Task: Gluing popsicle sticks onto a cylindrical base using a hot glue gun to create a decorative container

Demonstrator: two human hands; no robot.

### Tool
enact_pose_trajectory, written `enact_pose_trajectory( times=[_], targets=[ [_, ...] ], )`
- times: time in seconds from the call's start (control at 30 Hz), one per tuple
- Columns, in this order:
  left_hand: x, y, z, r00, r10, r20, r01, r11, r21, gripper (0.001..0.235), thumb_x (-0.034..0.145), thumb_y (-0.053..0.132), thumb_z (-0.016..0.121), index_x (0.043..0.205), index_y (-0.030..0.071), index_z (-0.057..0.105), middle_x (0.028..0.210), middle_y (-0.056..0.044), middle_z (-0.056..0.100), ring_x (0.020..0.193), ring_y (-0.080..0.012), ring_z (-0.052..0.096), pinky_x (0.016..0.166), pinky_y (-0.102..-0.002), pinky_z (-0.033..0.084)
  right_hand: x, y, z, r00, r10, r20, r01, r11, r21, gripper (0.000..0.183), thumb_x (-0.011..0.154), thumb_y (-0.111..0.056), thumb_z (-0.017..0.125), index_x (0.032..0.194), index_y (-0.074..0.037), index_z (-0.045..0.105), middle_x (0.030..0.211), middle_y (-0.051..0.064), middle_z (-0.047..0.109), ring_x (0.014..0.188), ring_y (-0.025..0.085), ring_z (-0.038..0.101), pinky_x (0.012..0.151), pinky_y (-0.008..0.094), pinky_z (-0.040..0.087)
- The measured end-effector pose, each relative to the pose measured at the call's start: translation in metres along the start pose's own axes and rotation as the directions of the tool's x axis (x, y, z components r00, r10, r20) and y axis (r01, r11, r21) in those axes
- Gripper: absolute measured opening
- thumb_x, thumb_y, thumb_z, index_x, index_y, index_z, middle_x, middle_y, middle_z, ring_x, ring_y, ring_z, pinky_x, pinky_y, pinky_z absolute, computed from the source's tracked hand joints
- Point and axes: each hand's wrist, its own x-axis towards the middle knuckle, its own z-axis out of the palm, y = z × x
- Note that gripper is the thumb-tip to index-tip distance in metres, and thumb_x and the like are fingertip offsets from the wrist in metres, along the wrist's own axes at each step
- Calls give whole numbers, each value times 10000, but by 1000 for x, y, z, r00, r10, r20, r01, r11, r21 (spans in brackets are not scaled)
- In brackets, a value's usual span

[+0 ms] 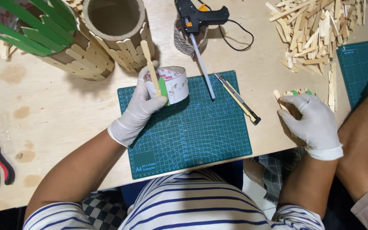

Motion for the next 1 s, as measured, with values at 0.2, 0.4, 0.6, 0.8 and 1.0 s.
enact_pose_trajectory(
  times=[0.2, 0.4, 0.6, 0.8, 1.0],
  targets=[
    [2, -10, -7, 1000, 6, 5, -6, 1000, -19, 997, 778, 251, 833, 1559, 144, 223, 1305, -138, 581, 1169, -211, 591, 1022, -353, 507, 7, -8, -5, 989, 23, 145, -26, 999, 24, 513, 891, -127, 669, 1404, -141, 649, 1033, 170, 673, 1090, 388, 591, 1024, 454, 438],
    [2, -15, -9, 1000, 8, 12, -8, 999, -43, 1026, 782, 243, 841, 1562, 127, 184, 1317, -147, 580, 1179, -225, 601, 1022, -381, 532, 10, -6, 10, 976, 187, 107, -199, 973, 116, 511, 858, -34, 630, 1368, -28, 654, 1097, 180, 695, 1086, 369, 591, 997, 462, 435],
    [0, -1, -2, 997, -81, -13, 80, 996, -33, 1038, 737, 247, 838, 1535, 133, 184, 1337, -177, 583, 1189, -267, 627, 1045, -423, 546, 9, -24, 23, 962, 274, -2, -273, 961, -34, 436, 876, 19, 604, 1288, -79, 705, 1008, 101, 690, 1060, 335, 618, 820, 483, 497],
    [-1, -1, -1, 999, -15, 32, 16, 1000, -27, 1006, 781, 267, 839, 1555, 163, 206, 1409, -165, 561, 1263, -260, 579, 1090, -409, 493, 13, -27, 7, 995, 76, 66, -81, 993, 84, 471, 912, 60, 609, 1368, -48, 650, 1168, 213, 676, 1140, 378, 595, 953, 457, 465],
    [0, 1, 0, 998, -59, 1, 59, 998, 21, 1013, 754, 205, 805, 1561, 177, 193, 1418, -187, 507, 1205, -260, 584, 1031, -382, 532, 19, -27, 0, 987, -28, 159, -21, 954, 299, 621, 821, 168, 500, 1379, -65, 644, 1211, 119, 685, 1142, 275, 622, 1044, 363, 451]
  ],
)
